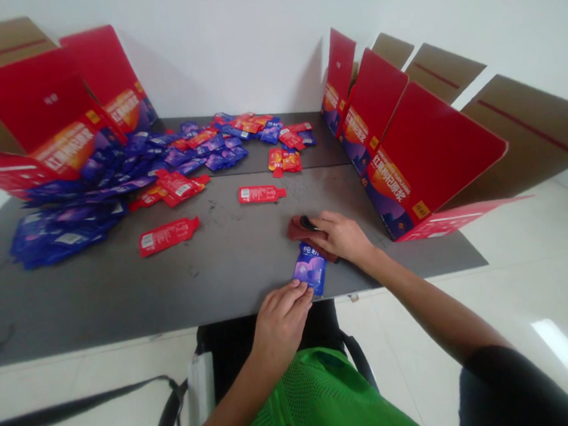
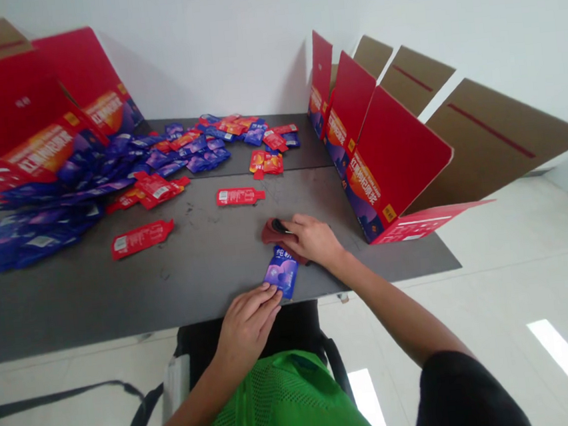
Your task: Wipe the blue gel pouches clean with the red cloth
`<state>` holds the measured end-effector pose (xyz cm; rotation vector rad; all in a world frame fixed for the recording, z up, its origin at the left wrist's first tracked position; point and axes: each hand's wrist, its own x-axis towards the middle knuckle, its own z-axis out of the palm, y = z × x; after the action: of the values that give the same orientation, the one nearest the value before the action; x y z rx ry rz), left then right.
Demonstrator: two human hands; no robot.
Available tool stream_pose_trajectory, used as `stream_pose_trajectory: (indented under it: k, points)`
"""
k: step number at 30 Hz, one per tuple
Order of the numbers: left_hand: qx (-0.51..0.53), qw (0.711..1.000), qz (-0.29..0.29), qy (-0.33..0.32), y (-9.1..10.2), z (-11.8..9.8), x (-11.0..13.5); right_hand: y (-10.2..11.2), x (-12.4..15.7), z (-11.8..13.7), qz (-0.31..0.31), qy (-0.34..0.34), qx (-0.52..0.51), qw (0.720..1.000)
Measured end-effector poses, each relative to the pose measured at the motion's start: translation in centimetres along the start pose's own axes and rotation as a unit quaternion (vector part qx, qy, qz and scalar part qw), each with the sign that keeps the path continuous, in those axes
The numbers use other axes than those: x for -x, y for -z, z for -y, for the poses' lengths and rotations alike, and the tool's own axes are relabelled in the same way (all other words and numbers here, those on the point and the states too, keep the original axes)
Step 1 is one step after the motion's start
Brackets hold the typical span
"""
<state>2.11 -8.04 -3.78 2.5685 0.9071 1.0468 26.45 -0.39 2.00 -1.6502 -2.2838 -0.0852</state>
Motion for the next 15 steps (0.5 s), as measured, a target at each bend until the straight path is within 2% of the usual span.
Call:
stream_pose_trajectory:
  k: [2,4,7,9,12,15]
  points:
    - [-0.004,1.0,0.004,0.0,0.0,0.0,0.0,1.2,-0.5,-0.1,-0.022,-0.008,0.012,1.0]
    - [-0.007,1.0,0.009,-0.004,0.1,0.0,-0.1,2.0,0.3,1.4,-0.035,0.003,-0.009,0.999]
    - [-0.01,1.0,0.02,0.0,0.3,0.0,-0.1,1.8,2.6,4.5,0.009,0.062,-0.06,0.996]
    - [-0.01,0.999,0.03,0.005,0.5,0.1,-0.1,0.9,3.4,5.2,0.039,0.086,-0.082,0.992]
    - [0.005,0.999,0.042,-0.005,0.6,0.2,-0.3,-0.3,2.4,2.9,0.038,0.035,-0.071,0.996]
    - [0.016,0.999,0.05,-0.006,0.7,0.4,-0.4,-0.1,0.1,-0.5,0.025,-0.019,-0.01,0.999]
